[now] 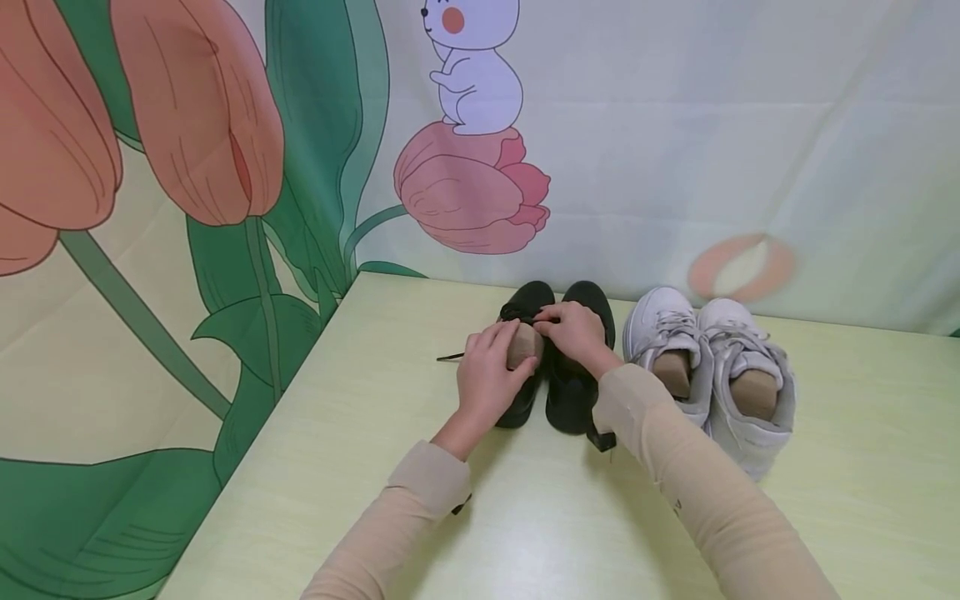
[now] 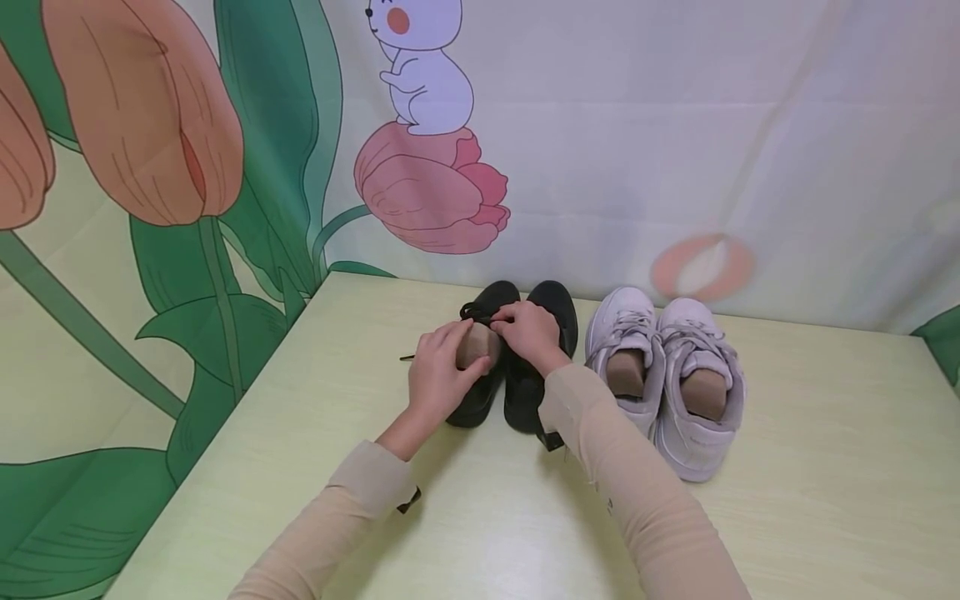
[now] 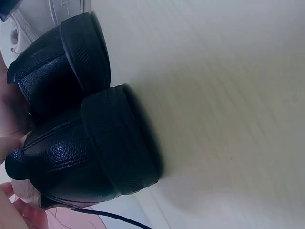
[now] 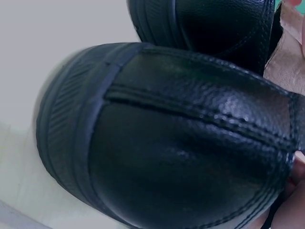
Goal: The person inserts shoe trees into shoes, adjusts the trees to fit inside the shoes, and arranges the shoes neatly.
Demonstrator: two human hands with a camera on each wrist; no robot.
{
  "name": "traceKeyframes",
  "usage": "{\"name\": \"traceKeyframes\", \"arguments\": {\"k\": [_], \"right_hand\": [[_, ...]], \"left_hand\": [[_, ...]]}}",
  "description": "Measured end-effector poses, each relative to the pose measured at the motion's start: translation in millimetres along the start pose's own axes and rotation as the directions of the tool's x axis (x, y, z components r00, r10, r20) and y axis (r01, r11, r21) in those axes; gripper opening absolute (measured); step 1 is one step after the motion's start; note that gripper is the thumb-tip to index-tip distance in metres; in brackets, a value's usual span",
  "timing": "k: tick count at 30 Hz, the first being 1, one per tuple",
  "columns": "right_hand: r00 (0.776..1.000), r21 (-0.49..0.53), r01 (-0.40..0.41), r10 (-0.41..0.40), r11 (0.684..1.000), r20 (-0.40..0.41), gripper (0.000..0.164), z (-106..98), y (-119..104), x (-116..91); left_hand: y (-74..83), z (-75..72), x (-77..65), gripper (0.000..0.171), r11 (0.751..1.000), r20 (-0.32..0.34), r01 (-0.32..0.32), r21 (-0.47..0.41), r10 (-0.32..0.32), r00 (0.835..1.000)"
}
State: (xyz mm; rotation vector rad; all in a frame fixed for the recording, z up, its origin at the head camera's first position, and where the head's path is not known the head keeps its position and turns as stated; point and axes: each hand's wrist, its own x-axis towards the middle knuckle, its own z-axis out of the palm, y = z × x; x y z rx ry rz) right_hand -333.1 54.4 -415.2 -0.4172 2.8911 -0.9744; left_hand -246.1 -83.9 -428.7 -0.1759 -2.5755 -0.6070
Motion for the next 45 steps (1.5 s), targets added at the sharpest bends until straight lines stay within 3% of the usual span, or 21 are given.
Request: {"name": "traceKeyframes", "arguments": {"k": [27, 45], "right_hand": [[1.000, -0.005, -0.004, 0.004, 1.000, -0.010, 0.025, 0.5, -0.4, 0.9], [1.000, -0.010, 0.005, -0.005, 1.000, -0.005, 0.024, 0.2, -2.3, -1.4]], "left_hand": [[9.4, 0.0, 1.8, 0.047, 0.993, -0.006, 0.011, 0.119, -0.011, 1.000], [9.0, 3.0, 1.1, 0.048, 0.988, 0.057, 0.070, 0.137, -0.079, 0.995]]}}
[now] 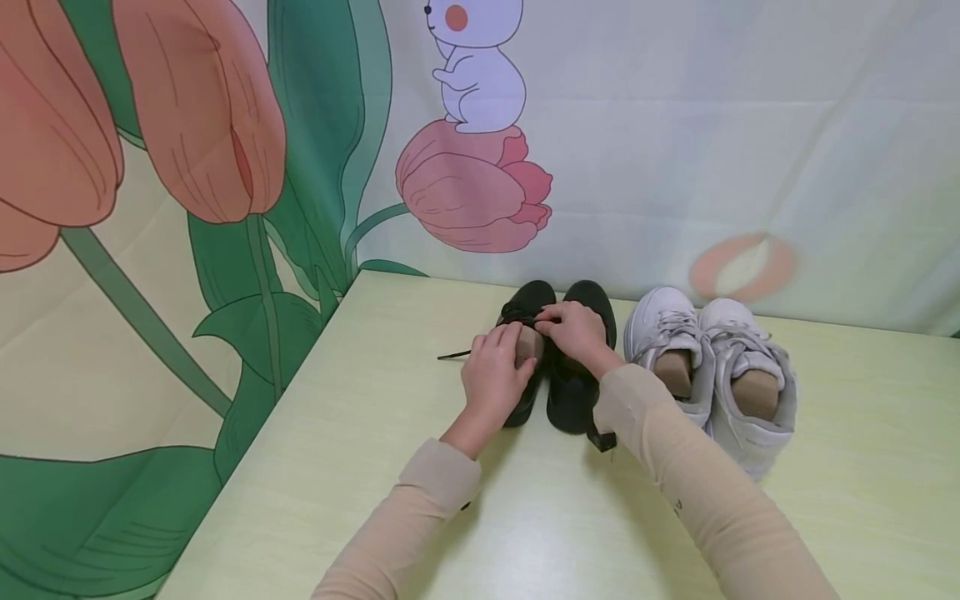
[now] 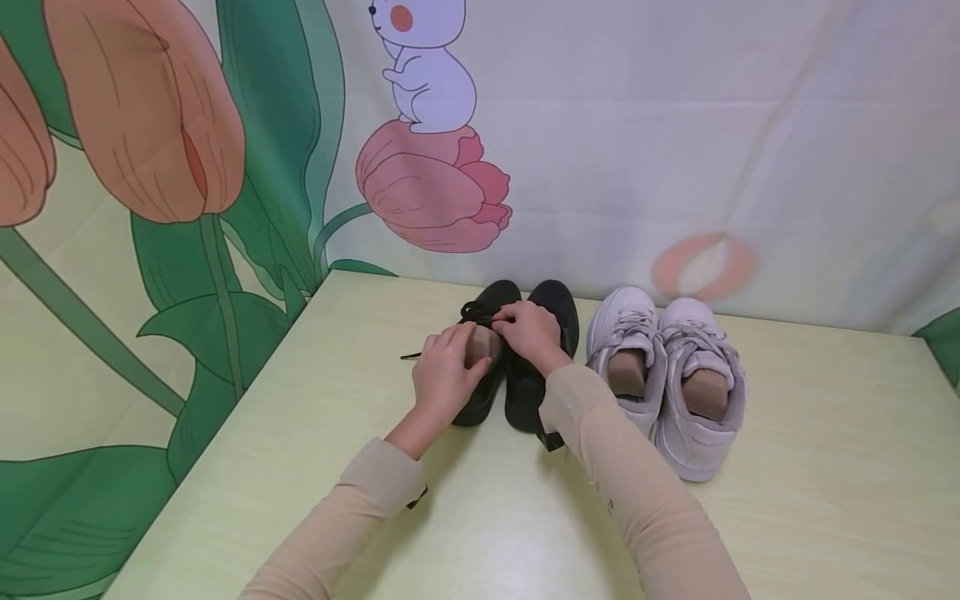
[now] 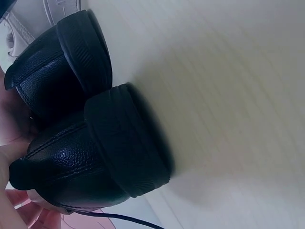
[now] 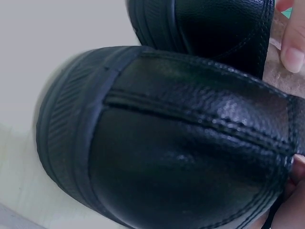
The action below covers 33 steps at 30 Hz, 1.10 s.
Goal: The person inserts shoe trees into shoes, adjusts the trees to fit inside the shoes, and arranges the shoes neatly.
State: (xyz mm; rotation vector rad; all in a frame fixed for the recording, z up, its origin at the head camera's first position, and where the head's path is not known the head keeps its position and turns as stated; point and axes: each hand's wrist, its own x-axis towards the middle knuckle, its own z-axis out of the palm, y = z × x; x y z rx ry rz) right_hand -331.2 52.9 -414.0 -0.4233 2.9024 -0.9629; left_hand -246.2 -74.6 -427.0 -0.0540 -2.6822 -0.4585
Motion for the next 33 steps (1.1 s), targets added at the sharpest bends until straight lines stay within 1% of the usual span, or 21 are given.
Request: {"name": "traceKeyframes", "arguments": {"k": [12, 20, 27, 33], "right_hand": [[1.000, -0.003, 0.002, -0.002, 1.000, -0.003, 0.024, 0.3, 1.0, 0.1], [1.000, -0.005, -0.008, 0.008, 1.000, 0.000, 0.022, 0.9, 1.1, 0.7], [1.000, 0.003, -0.015, 0.015, 1.000, 0.008, 0.019, 0.3, 1.0, 0.6], [0.999, 0.010, -0.023, 0.023, 1.000, 0.022, 0.019, 0.7, 0.2, 0.9]], "left_hand": [[4.5, -1.6, 3.1, 0.050, 0.999, 0.066, 0.053, -0.002, -0.053, 0.996], [8.1, -1.9, 7.8, 0.048, 0.995, 0.125, 0.099, -0.002, -0.098, 0.987], [8.6, -0.2, 12.0, 0.046, 0.993, 0.149, 0.120, -0.008, -0.117, 0.982], [5.2, 0.4, 12.6, 0.047, 0.987, 0.173, 0.156, -0.026, -0.149, 0.973]]}}
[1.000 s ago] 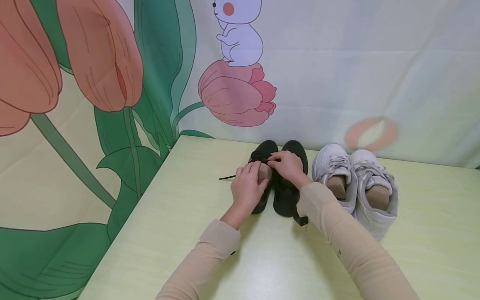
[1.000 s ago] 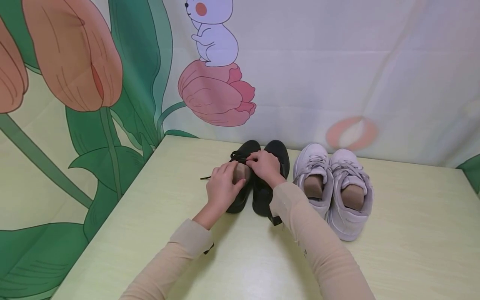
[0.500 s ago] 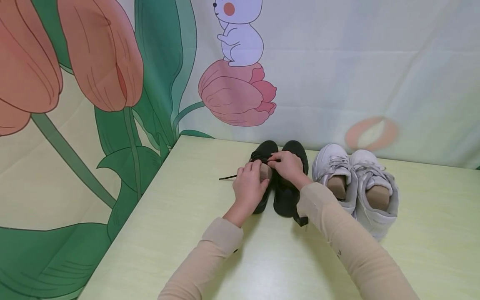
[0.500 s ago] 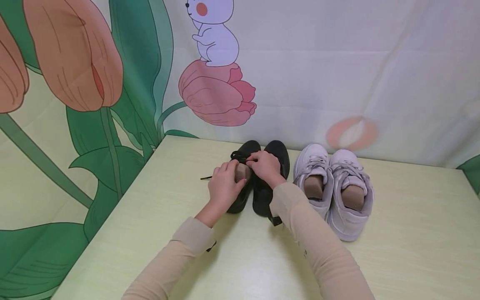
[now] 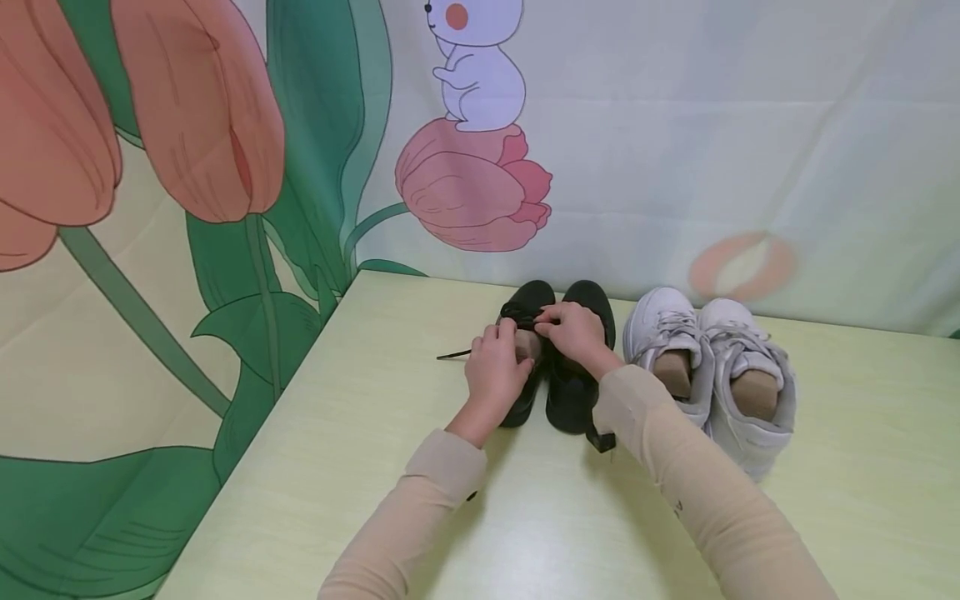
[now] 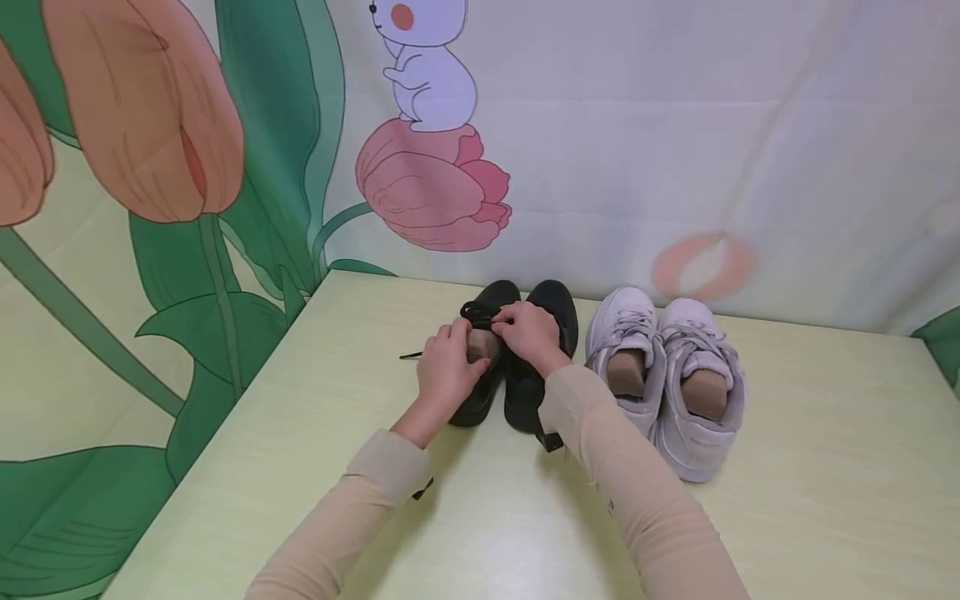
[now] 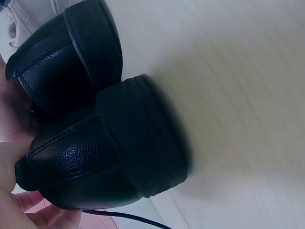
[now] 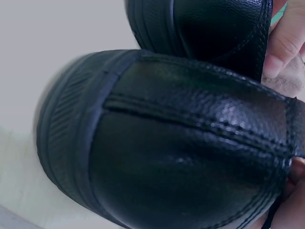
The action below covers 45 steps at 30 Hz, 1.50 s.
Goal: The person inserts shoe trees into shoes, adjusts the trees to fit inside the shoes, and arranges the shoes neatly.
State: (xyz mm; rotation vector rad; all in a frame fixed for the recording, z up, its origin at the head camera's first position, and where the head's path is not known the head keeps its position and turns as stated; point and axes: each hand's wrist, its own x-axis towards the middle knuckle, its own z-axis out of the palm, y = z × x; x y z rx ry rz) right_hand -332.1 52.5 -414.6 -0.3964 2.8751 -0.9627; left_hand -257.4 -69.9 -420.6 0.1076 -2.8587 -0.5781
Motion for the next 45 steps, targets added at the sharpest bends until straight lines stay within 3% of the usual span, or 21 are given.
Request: {"name": "traceKeyframes", "arguments": {"k": [20, 29, 45], "right_hand": [[1.000, 0.003, -0.003, 0.003, 1.000, 0.014, 0.020, -3.6, -0.5, 2.4], [1.000, 0.010, 0.008, -0.008, 1.000, 0.027, 0.018, -4.0, 0.1, 3.0], [1.000, 0.012, 0.004, -0.005, 1.000, 0.028, 0.018, -5.7, 2.2, 4.9]], "left_hand": [[1.3, -0.2, 2.1, 0.044, 1.000, -0.004, -0.003, -0.008, 0.003, 1.000], [-0.9, 4.3, 10.5, 0.048, 0.995, 0.058, 0.067, 0.071, -0.072, 0.996], [0.9, 4.0, 13.4, 0.047, 0.993, 0.066, 0.064, 0.103, -0.071, 0.995]]}}
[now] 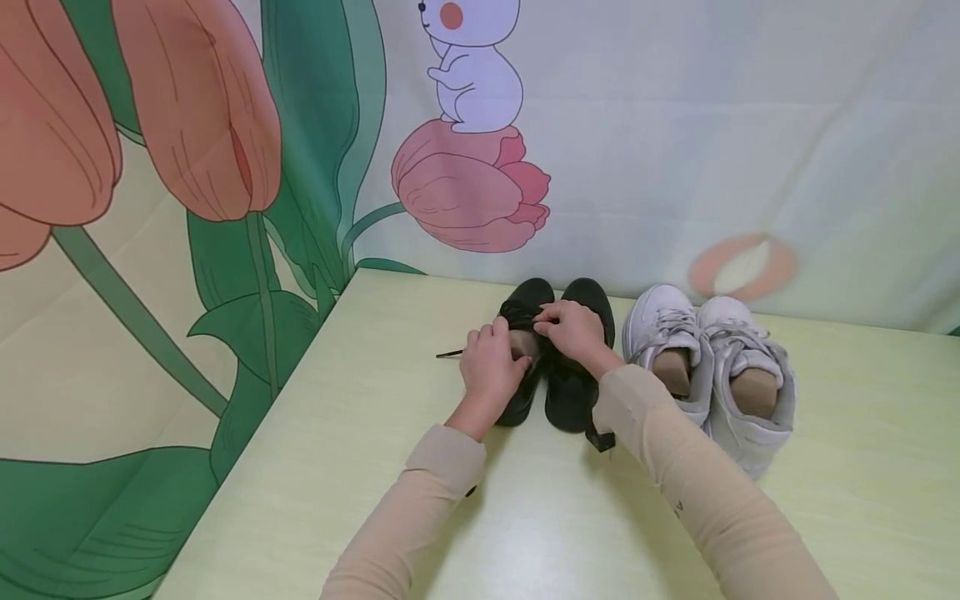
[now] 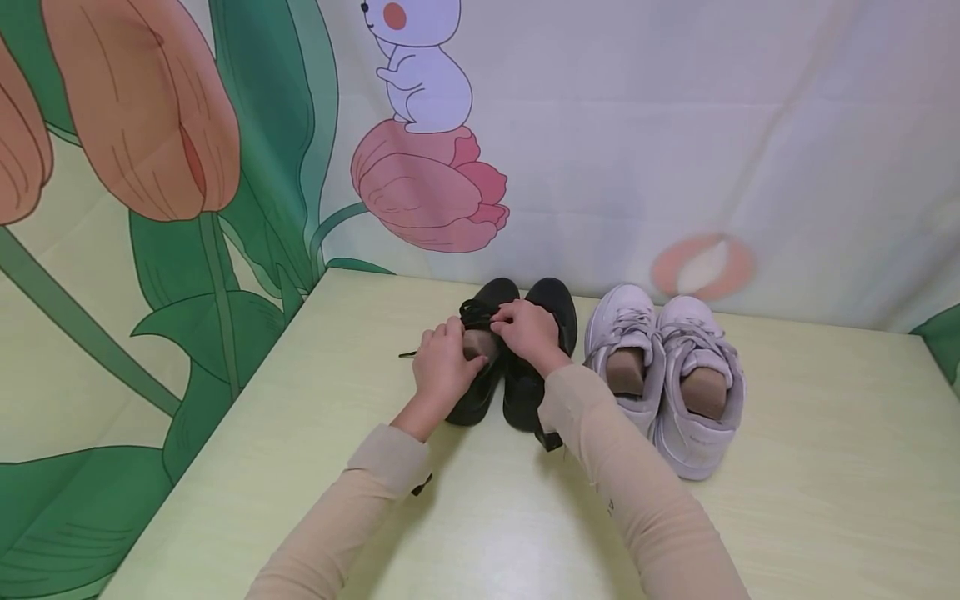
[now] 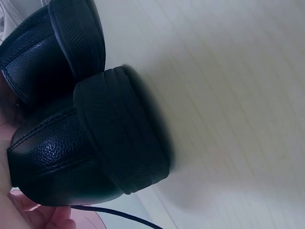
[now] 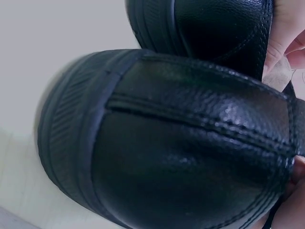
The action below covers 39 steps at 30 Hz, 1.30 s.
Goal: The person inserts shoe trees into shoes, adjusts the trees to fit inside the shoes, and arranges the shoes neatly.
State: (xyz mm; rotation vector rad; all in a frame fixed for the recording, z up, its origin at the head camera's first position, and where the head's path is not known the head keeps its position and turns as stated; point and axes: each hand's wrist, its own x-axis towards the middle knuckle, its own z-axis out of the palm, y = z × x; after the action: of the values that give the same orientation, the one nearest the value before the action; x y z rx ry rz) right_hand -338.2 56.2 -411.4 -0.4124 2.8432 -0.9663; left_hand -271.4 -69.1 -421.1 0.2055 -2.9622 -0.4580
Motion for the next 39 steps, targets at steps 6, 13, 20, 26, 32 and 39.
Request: {"name": "traceKeyframes", "arguments": {"k": [6, 13, 20, 26, 32, 39], "right_hand": [[1.000, 0.005, -0.005, 0.005, 1.000, 0.005, 0.018, 1.1, 1.2, 1.0], [1.000, 0.001, 0.005, -0.005, 1.000, 0.000, 0.017, 2.2, 2.7, 1.1], [1.000, -0.003, 0.016, -0.016, 1.000, -0.005, 0.017, 3.1, 3.5, 0.5], [1.000, -0.006, 0.022, -0.022, 1.000, -0.004, 0.017, 2.5, 2.9, -1.0], [1.000, -0.017, 0.029, -0.029, 0.999, 0.001, 0.018, 3.0, 2.6, -1.6], [1.000, -0.024, 0.025, -0.025, 0.999, 0.012, 0.018, 3.1, 2.1, -1.4]], "left_hand": [[0.4, -1.4, 0.3, 0.049, 0.999, -0.009, -0.008, 0.052, 0.009, 1.000], [2.1, -0.2, 4.3, 0.052, 0.998, -0.001, 0.020, 0.058, -0.020, 1.000], [3.9, 2.2, 6.7, 0.052, 0.998, 0.005, 0.051, 0.046, -0.051, 0.999], [4.8, 2.3, 7.5, 0.051, 0.997, 0.013, 0.054, 0.051, -0.055, 0.998], [5.8, 2.2, 9.9, 0.051, 0.996, 0.020, 0.061, 0.063, -0.063, 0.998], [5.2, 4.0, 12.8, 0.057, 0.995, 0.023, 0.079, 0.062, -0.080, 0.997]]}}
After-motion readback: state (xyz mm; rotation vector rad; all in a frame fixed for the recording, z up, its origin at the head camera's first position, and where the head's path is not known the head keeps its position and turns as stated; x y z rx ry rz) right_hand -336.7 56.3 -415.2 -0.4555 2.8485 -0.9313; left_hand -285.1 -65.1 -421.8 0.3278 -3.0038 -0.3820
